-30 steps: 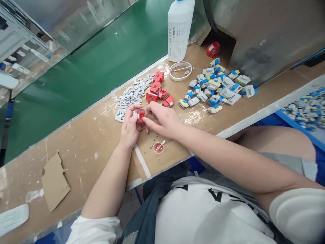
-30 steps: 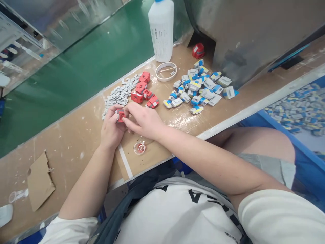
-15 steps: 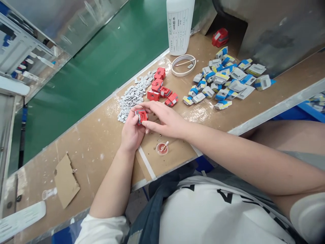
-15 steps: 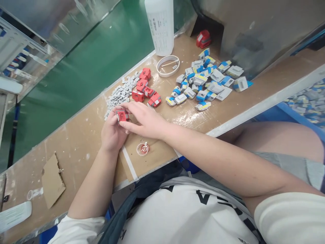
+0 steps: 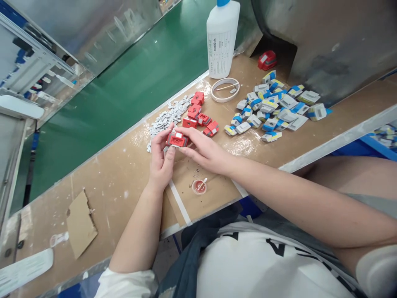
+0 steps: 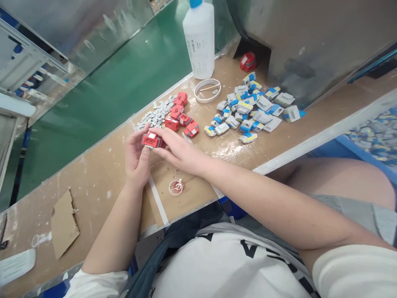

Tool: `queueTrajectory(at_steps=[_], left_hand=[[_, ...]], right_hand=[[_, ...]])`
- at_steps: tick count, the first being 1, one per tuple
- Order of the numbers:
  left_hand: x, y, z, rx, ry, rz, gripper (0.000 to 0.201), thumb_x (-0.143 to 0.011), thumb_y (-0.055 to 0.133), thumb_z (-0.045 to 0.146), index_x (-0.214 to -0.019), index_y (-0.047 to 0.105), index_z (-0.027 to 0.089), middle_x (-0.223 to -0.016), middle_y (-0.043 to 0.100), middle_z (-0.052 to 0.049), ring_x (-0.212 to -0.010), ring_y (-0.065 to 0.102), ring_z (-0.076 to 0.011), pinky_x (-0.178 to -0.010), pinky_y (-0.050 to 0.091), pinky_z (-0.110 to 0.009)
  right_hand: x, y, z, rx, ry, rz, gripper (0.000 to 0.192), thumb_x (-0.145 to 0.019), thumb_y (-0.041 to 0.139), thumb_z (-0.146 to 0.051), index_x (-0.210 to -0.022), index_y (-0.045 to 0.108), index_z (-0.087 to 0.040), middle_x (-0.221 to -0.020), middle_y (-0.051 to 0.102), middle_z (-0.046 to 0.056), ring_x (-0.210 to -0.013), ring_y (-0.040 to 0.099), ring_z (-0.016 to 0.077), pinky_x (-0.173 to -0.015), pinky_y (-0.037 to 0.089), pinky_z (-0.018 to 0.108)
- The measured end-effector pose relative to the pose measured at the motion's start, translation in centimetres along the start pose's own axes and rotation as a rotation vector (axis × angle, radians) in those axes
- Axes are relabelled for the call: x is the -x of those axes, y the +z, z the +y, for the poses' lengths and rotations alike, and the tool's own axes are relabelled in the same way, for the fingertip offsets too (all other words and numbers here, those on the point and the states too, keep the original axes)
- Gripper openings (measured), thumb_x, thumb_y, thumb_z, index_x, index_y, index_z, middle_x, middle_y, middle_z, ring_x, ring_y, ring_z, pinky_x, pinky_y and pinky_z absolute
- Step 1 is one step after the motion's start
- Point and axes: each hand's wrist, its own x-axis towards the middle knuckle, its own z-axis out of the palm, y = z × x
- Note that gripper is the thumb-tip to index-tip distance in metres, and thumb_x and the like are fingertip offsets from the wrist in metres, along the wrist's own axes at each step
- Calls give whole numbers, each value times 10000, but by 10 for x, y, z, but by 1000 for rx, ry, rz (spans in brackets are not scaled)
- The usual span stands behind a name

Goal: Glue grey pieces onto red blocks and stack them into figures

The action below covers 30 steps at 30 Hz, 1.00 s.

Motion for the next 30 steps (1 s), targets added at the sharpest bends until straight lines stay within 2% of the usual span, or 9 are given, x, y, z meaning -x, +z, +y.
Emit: queueTrajectory(at_steps=[3,5,9,13,17,21,26,30], left_hand=[[2,-10,-2,-200,41,-83,531,-1123,512,465,-1618,477,279,-1603,581,-147,-1496,560,-287,-1260,443,-476],[4,-12,-2,-242,66,-121,580,-1125,472,510,-1654,447,272,-1611,573,-151,-1496,555,-297,-1272,433,-490],[9,-5,1,-124,-12,-126,633,-1132,388,554,-1708,381,291,-1690,512,-129,-1601,462,-301,-1323,394,-505],[10,3,4,-35,-82,-89,660,-1124,396,568,-1721,370,287,-1718,492,-105,-1667,373,-293,-1367,343,-506],[8,2,4,-40,-12,-142,618,-1146,396,494,-1708,379,238,-1764,429,-138,-1654,397,-286,-1375,321,-471],[7,2,6,-82,9,-158,582,-1157,384,445,-1690,388,211,-1732,469,-160,-1618,450,-280,-1360,340,-454],[7,5,8,-57,19,-164,597,-1146,401,499,-1676,404,226,-1727,470,-160,-1593,478,-304,-1346,357,-489],[6,4,9,-4,1,-163,631,-1100,492,587,-1622,497,233,-1655,549,-150,-1559,506,-341,-1334,368,-522]], right_hand=[[1,-3,0,69,-58,-6,496,-1137,468,-463,-1562,480,-208,-1468,648,174,-1368,629,291,-1188,541,515],[2,-4,0,84,-67,-33,496,-1143,444,-464,-1566,472,-206,-1429,659,176,-1331,644,291,-1172,553,515],[4,-5,4,106,-69,-60,527,-1151,402,-481,-1597,450,-205,-1443,655,180,-1344,642,297,-1184,548,527],[5,-6,8,126,-66,-118,563,-1148,384,-526,-1620,442,-223,-1502,644,171,-1418,618,311,-1224,521,546],[5,-7,9,157,-68,-137,582,-1151,369,-537,-1622,433,-200,-1537,625,184,-1458,597,311,-1242,506,540],[6,-7,8,190,-61,-165,582,-1151,362,-532,-1623,417,-196,-1503,639,191,-1417,615,326,-1219,516,553],[7,-9,4,283,-72,-176,564,-1148,352,-529,-1601,403,-196,-1391,669,188,-1294,656,344,-1127,562,559],[8,-8,2,347,-89,-170,509,-1145,347,-526,-1528,432,-201,-1313,673,180,-1215,670,349,-1028,596,541]])
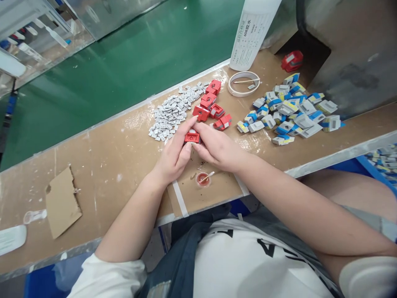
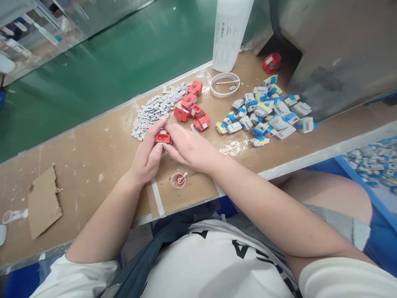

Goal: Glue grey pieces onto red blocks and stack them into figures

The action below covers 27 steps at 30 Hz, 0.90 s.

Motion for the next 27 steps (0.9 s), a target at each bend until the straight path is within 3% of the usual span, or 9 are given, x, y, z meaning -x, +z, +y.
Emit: queueTrajectory(at_steps=[5,13,17,23,27], left_hand=[[0,-3,2,-11,-25,-9,639,-1070,549,610,-1581,558,228,-1560,630,-153,-1498,555,-362,-1305,401,-545],[2,-3,3,-121,40,-47,615,-1104,480,579,-1613,506,235,-1553,638,-152,-1453,601,-328,-1257,456,-488],[3,2,8,-148,28,8,602,-1104,478,590,-1575,539,219,-1524,659,-160,-1417,626,-318,-1223,484,-470],[4,4,10,-262,161,60,510,-1160,381,425,-1613,475,211,-1533,654,-146,-1404,648,-264,-1201,505,-418],[3,-6,8,-320,235,-2,550,-1156,374,415,-1661,406,201,-1557,635,-155,-1409,652,-255,-1190,523,-393]], right_hand=[[1,1,-1,54,-51,14,444,-1145,324,-494,-1452,450,-199,-1215,672,155,-1140,690,344,-946,606,511],[2,4,1,75,-61,33,431,-1136,335,-488,-1427,459,-196,-1225,663,157,-1135,685,348,-950,598,522],[1,6,-2,119,-87,62,413,-1141,308,-470,-1404,455,-189,-1196,670,156,-1103,692,337,-909,599,496],[0,5,-5,189,-156,127,378,-1153,292,-417,-1387,446,-163,-1147,690,151,-1040,702,315,-865,590,456],[-1,2,-4,181,-223,118,373,-1161,317,-403,-1398,445,-144,-1148,705,154,-1020,712,295,-849,594,421]])
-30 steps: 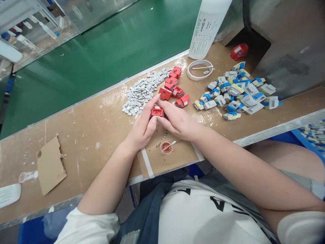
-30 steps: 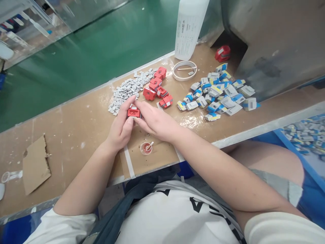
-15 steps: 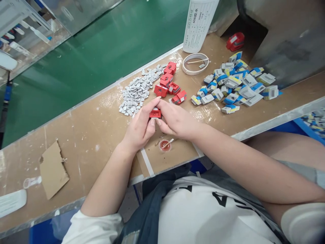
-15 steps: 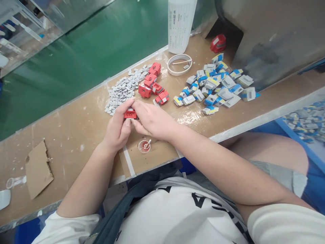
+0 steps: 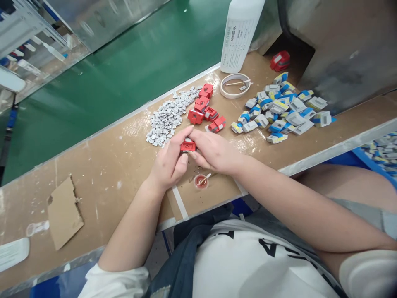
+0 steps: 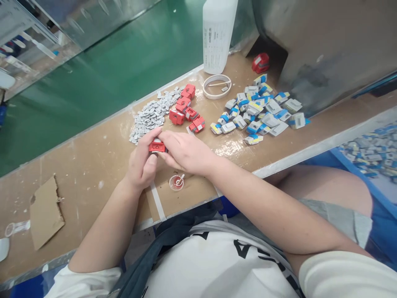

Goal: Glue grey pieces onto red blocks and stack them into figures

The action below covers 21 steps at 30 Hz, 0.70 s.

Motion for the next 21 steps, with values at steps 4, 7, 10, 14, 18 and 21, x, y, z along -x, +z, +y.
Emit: queueTrajectory(at_steps=[4,7,10,14,18,21], left_hand=[[0,-7,-4,-80,32,-54,586,-1145,371,385,-1696,346,187,-1527,653,-178,-1391,669,-275,-1161,550,-405],[0,-9,-3,-120,52,-56,594,-1132,397,353,-1698,342,179,-1448,695,-179,-1288,721,-261,-1073,592,-370],[-1,-11,-2,-132,68,-67,605,-1121,402,337,-1703,339,181,-1407,715,-175,-1219,746,-259,-1012,609,-354],[-2,-12,-1,-135,80,-93,620,-1116,390,313,-1718,320,187,-1370,738,-161,-1109,773,-239,-958,614,-329],[-1,-12,0,-156,84,-76,618,-1125,391,333,-1721,312,190,-1417,725,-165,-1179,765,-245,-1006,611,-339],[-1,-11,1,-177,104,-61,610,-1133,394,363,-1710,327,180,-1408,727,-173,-1215,757,-244,-1015,616,-337]], right_hand=[[-1,-2,-2,-13,-14,-32,386,-1157,336,-415,-1390,457,-131,-1138,709,162,-1016,714,296,-854,601,419],[0,-4,-3,-8,-16,-54,371,-1138,374,-393,-1377,466,-124,-1149,706,172,-1007,707,303,-856,604,434],[0,-4,-4,-4,-31,-63,327,-1109,400,-324,-1359,472,-126,-1142,701,174,-996,699,308,-842,600,443],[-1,-4,-4,-2,-46,-51,283,-1073,433,-265,-1313,487,-125,-1071,699,156,-950,689,301,-804,591,430],[0,-3,-4,-23,-55,-45,318,-1070,436,-267,-1353,467,-125,-1086,699,156,-973,687,307,-813,591,440],[1,-3,-3,-6,-74,-47,337,-1078,416,-274,-1376,457,-122,-1100,699,160,-961,689,301,-809,589,443]])
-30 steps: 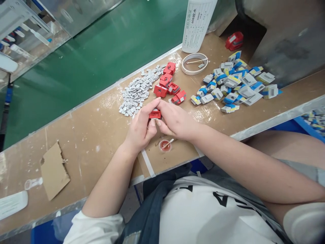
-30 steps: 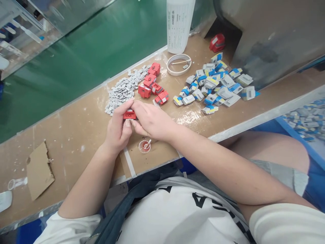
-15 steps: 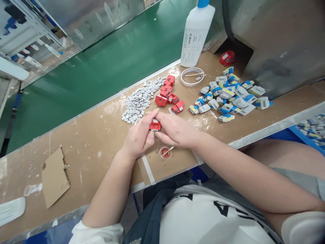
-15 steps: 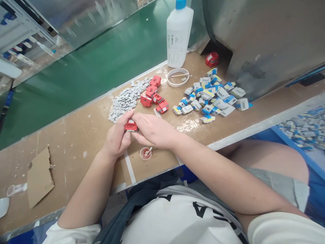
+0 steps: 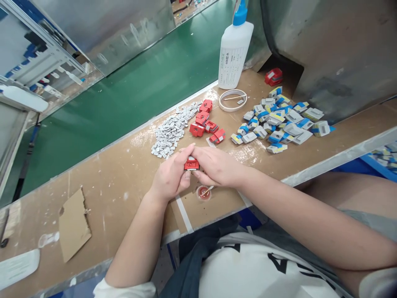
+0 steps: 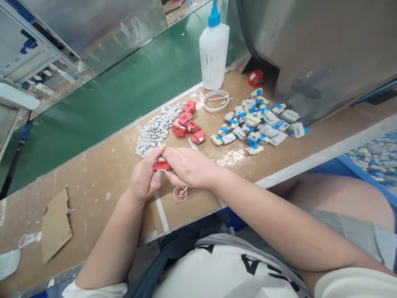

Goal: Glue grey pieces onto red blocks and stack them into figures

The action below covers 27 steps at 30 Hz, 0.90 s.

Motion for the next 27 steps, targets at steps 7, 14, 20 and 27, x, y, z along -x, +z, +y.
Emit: queueTrajectory(at_steps=[7,14,20,27], left_hand=[[0,7,7,44,9,100,564,-1139,398,342,-1679,394,180,-1408,732,-165,-1249,741,-230,-1065,603,-345],[4,16,16,44,-81,227,563,-1158,405,370,-1692,379,195,-1435,716,-158,-1272,744,-229,-1059,614,-349],[14,29,18,23,-82,337,549,-1146,436,363,-1669,394,202,-1417,698,-161,-1261,740,-226,-1023,633,-351],[17,40,25,210,-102,432,475,-1113,496,387,-1566,446,252,-1049,679,-58,-794,689,-169,-700,589,-316]], right_hand=[[-1,1,-2,-1,-31,70,287,-1110,397,-295,-1322,490,-126,-1070,725,151,-935,715,275,-790,607,413],[2,6,3,-47,1,151,542,-1161,376,-399,-1618,294,-120,-1398,684,245,-1244,715,306,-985,638,463],[4,6,1,-125,-18,155,634,-1161,357,-391,-1720,189,-143,-1464,658,234,-1235,700,301,-1017,624,469],[-3,-6,-9,-167,-72,197,626,-1165,335,-409,-1727,245,-151,-1331,727,182,-1082,720,266,-895,642,404]])
